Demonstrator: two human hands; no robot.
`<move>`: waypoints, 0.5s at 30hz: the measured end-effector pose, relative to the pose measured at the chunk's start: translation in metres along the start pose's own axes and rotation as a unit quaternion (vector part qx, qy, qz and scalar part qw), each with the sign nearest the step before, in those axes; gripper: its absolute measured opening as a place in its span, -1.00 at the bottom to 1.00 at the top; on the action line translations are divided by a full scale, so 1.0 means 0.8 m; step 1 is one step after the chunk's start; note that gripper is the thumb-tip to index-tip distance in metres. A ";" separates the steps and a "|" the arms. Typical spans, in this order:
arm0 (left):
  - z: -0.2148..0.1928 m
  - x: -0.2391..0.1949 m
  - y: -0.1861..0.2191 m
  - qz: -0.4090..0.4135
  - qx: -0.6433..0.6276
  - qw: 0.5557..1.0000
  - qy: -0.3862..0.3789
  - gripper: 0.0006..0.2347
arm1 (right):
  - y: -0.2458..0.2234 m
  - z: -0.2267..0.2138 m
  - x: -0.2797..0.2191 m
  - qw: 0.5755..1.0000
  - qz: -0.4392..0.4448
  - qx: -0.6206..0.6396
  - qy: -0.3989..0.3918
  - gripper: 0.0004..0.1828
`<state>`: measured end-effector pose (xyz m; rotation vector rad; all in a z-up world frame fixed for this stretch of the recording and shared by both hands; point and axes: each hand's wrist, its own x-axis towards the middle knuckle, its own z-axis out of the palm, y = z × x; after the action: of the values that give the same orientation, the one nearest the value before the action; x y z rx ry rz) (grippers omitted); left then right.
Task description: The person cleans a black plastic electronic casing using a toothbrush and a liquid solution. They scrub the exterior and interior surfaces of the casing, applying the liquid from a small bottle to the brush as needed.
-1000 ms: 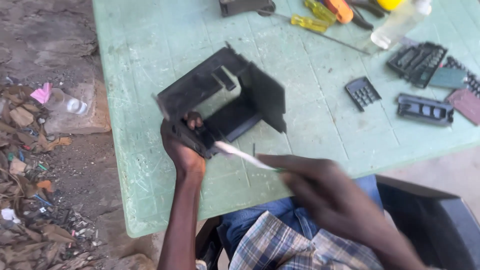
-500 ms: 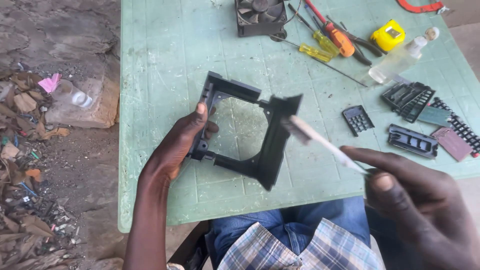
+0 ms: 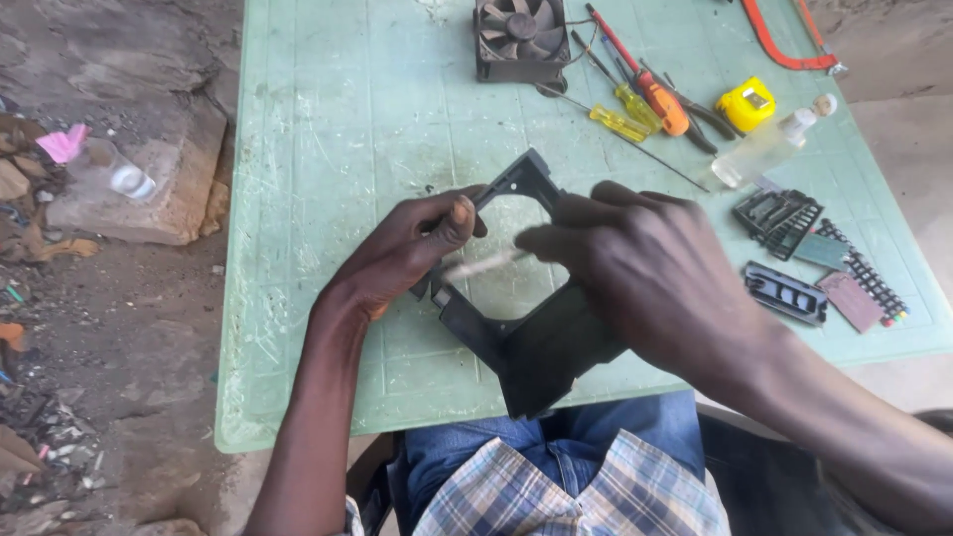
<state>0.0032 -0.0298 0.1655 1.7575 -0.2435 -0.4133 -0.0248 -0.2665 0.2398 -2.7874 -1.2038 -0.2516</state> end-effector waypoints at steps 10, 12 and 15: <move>0.010 -0.004 0.007 0.005 0.016 1.000 -0.014 -0.27 | -0.027 0.037 0.012 0.993 0.025 -0.081 0.078 -0.64; 0.009 -0.007 0.007 0.009 0.011 1.000 0.004 -0.49 | -0.030 0.044 0.010 0.994 0.083 -0.028 0.064 -0.45; 0.004 -0.004 -0.001 0.041 0.027 0.999 0.003 -0.48 | -0.026 0.035 -0.005 0.993 0.088 -0.008 0.078 -0.56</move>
<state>-0.0011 -0.0309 0.1649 1.7944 -0.3241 -0.3438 -0.0395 -0.2505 0.2116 -2.8048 -0.9195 -0.4553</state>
